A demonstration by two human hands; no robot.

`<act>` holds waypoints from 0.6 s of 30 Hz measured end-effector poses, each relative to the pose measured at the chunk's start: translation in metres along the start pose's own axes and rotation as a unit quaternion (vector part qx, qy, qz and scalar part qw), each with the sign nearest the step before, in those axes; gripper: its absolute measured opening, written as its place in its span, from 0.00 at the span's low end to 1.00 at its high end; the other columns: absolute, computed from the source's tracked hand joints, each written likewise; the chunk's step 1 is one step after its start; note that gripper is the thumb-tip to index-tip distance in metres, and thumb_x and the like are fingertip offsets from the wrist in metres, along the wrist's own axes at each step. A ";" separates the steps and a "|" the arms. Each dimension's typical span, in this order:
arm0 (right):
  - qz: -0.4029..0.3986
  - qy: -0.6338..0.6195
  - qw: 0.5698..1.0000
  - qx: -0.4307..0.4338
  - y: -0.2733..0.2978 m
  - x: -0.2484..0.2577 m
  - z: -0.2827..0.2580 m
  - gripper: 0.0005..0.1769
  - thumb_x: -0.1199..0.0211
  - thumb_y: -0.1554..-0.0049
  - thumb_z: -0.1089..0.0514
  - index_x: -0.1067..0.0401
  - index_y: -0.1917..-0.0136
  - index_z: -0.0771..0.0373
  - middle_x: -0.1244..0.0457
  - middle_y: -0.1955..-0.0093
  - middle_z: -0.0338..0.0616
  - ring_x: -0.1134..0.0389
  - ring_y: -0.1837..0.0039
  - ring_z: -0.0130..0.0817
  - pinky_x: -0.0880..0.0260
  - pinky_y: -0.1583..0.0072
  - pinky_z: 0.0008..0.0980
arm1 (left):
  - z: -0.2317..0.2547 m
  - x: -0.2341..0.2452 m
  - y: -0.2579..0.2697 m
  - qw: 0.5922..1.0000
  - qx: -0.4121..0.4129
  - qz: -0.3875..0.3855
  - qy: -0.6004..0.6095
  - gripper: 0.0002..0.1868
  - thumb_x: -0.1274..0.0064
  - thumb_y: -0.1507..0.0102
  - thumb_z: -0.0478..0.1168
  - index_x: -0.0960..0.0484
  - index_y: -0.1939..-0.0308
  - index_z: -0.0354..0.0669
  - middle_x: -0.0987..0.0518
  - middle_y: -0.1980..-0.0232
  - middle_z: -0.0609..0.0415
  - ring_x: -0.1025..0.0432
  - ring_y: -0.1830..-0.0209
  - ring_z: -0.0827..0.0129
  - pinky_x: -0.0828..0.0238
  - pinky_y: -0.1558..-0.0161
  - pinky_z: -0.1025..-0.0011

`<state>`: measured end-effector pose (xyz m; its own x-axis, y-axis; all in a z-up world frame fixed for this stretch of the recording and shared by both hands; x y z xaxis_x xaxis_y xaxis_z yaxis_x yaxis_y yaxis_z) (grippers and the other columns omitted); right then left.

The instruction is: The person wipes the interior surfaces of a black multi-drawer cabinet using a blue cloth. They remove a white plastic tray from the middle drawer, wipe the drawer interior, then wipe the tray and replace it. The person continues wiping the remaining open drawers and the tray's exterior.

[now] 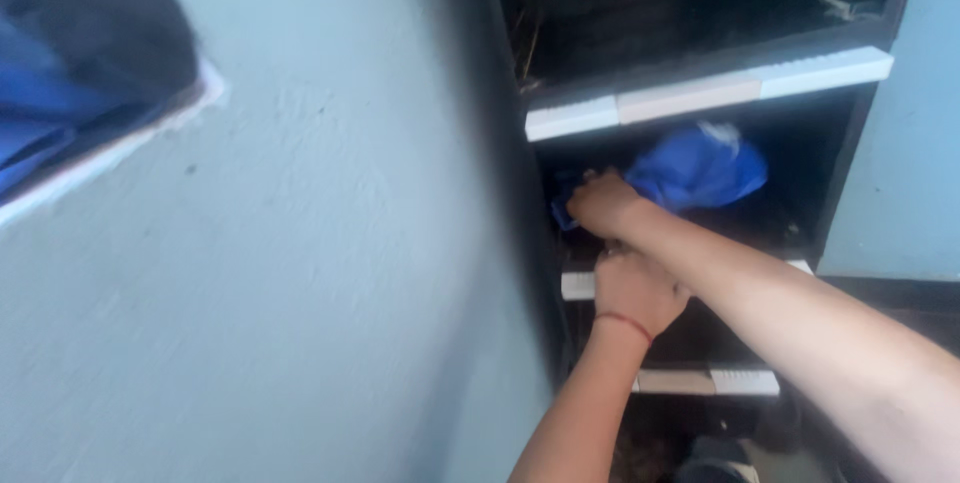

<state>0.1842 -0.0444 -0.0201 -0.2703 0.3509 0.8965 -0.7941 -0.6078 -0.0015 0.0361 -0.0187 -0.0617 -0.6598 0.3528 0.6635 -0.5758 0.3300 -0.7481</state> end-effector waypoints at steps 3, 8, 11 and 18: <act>0.055 0.113 0.990 0.057 0.036 0.025 -0.030 0.12 0.42 0.39 0.57 0.20 0.47 0.59 0.29 0.41 0.46 0.36 0.30 0.52 0.36 0.37 0.52 | 0.008 0.004 0.012 0.988 0.012 -0.149 0.040 0.15 0.46 0.36 0.49 0.14 0.56 0.44 0.16 0.55 0.47 0.22 0.52 0.53 0.28 0.47 0.56; 0.176 -0.133 0.967 0.130 0.111 0.050 -0.012 0.19 0.34 0.58 0.66 0.15 0.55 0.49 0.37 0.33 0.54 0.36 0.37 0.58 0.32 0.39 0.50 | 0.010 0.021 0.058 0.988 -0.098 0.004 0.123 0.15 0.48 0.33 0.47 0.16 0.50 0.42 0.16 0.49 0.48 0.22 0.46 0.56 0.27 0.39 0.58; 0.103 -0.391 0.911 0.076 0.134 0.055 0.037 0.10 0.36 0.48 0.62 0.19 0.53 0.58 0.30 0.42 0.45 0.27 0.41 0.38 0.24 0.41 0.40 | 0.006 0.027 0.060 0.988 -0.079 -0.006 0.132 0.17 0.50 0.31 0.47 0.17 0.45 0.42 0.18 0.41 0.45 0.25 0.37 0.55 0.34 0.32 0.52; 0.350 -0.246 0.894 -0.131 0.135 0.025 0.073 0.37 0.31 0.44 0.42 0.33 0.26 0.58 0.40 0.26 0.56 0.41 0.24 0.55 0.44 0.26 0.55 | -0.020 0.039 0.035 0.995 0.061 -0.050 -0.066 0.33 0.49 0.40 0.53 0.25 0.36 0.36 0.32 0.27 0.38 0.48 0.20 0.43 0.58 0.25 0.44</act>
<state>0.1100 -0.1703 0.0342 -0.5297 -0.4453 0.7218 -0.6418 -0.3460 -0.6844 -0.0001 0.0239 -0.0615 -0.6493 0.2035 0.7328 -0.6907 0.2458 -0.6801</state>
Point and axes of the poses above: each hand's wrist, its own y-axis away from the middle knuckle, its own x-axis out of the back of the hand, z = x × y, the point moved 1 cm from there along -y, towards the middle knuckle
